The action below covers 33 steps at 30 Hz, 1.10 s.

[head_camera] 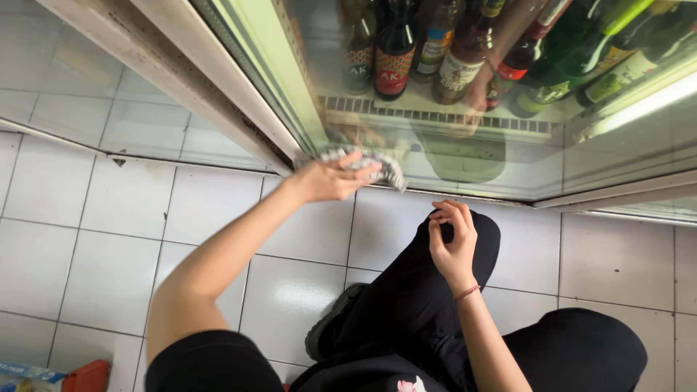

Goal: The person cleans the glass door of a commercial refrigerator using a cloth and a spray bottle. They wipe the exterior glass surface, spray the cloth with liquid from a green bottle, and continue wiping different sections of the door, including the handle and lower panels.

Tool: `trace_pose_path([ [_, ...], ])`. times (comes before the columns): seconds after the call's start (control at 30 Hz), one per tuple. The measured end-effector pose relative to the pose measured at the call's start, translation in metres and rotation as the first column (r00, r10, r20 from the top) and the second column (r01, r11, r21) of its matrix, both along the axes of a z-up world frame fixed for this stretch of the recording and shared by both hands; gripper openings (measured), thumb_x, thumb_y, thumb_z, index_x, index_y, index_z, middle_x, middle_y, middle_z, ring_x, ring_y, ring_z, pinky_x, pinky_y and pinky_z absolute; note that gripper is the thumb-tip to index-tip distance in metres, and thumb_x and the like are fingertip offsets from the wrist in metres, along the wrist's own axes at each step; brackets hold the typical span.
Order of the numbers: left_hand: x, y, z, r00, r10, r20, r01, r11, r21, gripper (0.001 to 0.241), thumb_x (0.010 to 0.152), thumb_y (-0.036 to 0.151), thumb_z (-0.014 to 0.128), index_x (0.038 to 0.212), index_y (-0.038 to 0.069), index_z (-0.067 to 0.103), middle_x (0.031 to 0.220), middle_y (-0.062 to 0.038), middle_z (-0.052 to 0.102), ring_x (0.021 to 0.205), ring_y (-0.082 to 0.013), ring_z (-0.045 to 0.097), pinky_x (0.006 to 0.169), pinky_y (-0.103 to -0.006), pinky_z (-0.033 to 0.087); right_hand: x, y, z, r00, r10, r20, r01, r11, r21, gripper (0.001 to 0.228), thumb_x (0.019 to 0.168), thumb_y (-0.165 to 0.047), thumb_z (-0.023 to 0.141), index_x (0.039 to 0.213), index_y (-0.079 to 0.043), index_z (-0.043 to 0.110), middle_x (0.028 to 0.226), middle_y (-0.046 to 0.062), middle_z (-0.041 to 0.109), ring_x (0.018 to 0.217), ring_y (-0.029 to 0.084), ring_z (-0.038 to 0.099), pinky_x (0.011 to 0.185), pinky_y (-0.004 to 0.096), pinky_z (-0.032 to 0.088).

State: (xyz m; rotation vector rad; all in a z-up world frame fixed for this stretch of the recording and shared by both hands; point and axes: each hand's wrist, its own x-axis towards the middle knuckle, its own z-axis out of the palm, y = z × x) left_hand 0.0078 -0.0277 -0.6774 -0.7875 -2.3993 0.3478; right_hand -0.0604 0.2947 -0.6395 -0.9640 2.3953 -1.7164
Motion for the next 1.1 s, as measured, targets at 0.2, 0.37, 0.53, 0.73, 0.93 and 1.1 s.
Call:
trace_pose_path([
  [0.2, 0.047, -0.069, 0.14, 0.762, 0.407, -0.503, -0.427, 0.901, 0.082, 0.03, 0.1, 0.04, 0.081, 0.13, 0.035, 0.08, 0.156, -0.002, 0.045, 0.157, -0.0381, 0.02, 0.124, -0.0733, 0.007, 0.001, -0.002, -0.011, 0.999, 0.015, 0.028, -0.016, 0.999, 0.031, 0.028, 0.087, 0.011, 0.062, 0.113, 0.002, 0.066, 0.116, 0.011, 0.064, 0.093, 0.016, 0.07, 0.083, 0.028, 0.056],
  [0.37, 0.044, -0.07, 0.024, 0.815, 0.387, -0.432, -0.263, 0.911, 0.319, 0.027, 0.102, 0.035, 0.083, 0.128, 0.031, 0.077, 0.17, 0.005, 0.022, 0.157, -0.0465, 0.014, 0.115, -0.0861, 0.006, 0.002, -0.001, -0.019, 0.998, 0.018, 0.053, -0.021, 0.998, 0.054, 0.027, 0.088, 0.011, 0.063, 0.113, 0.002, 0.066, 0.114, 0.011, 0.064, 0.092, 0.016, 0.069, 0.083, 0.027, 0.056],
  [0.53, 0.029, -0.007, -0.15, 0.943, 0.331, -0.036, -0.32, 0.931, 0.175, 0.027, 0.104, 0.035, 0.068, 0.13, 0.03, 0.075, 0.162, -0.006, 0.037, 0.159, -0.0351, 0.016, 0.129, -0.0629, 0.001, 0.0, 0.006, -0.025, 0.999, 0.008, 0.053, -0.012, 0.998, 0.067, 0.027, 0.087, 0.01, 0.062, 0.113, 0.002, 0.066, 0.115, 0.011, 0.064, 0.092, 0.016, 0.069, 0.083, 0.027, 0.055],
  [0.73, 0.002, 0.05, -0.168, 0.951, 0.221, 0.217, -0.153, 0.944, -0.293, 0.042, 0.093, 0.028, 0.056, 0.128, 0.015, 0.075, 0.164, 0.001, 0.039, 0.157, -0.0198, 0.017, 0.128, -0.0548, -0.002, -0.001, 0.032, -0.033, 0.995, -0.092, 0.047, 0.086, 0.99, 0.108, 0.025, 0.089, 0.01, 0.062, 0.113, 0.002, 0.067, 0.112, 0.011, 0.065, 0.092, 0.016, 0.069, 0.083, 0.027, 0.055],
  [0.93, -0.037, 0.082, -0.019, 0.979, 0.146, -0.14, -0.131, 0.985, 0.112, 0.042, 0.107, 0.018, 0.065, 0.149, 0.02, 0.068, 0.171, -0.004, 0.029, 0.164, -0.0225, 0.013, 0.132, -0.061, -0.004, 0.0, 0.057, -0.035, 0.98, -0.187, 0.07, 0.18, 0.979, 0.097, 0.026, 0.089, 0.01, 0.062, 0.113, 0.002, 0.067, 0.113, 0.012, 0.065, 0.092, 0.017, 0.069, 0.083, 0.028, 0.055],
  [1.1, -0.074, 0.122, 0.046, 0.851, 0.311, -0.423, -0.111, 0.894, 0.435, 0.039, 0.101, 0.021, 0.068, 0.139, 0.019, 0.06, 0.16, -0.008, 0.043, 0.156, -0.0451, 0.012, 0.116, -0.0791, -0.003, 0.0, 0.076, -0.037, 0.97, -0.234, 0.069, 0.228, 0.97, 0.089, 0.027, 0.088, 0.01, 0.062, 0.112, 0.001, 0.067, 0.109, 0.011, 0.065, 0.09, 0.018, 0.068, 0.082, 0.029, 0.055],
])
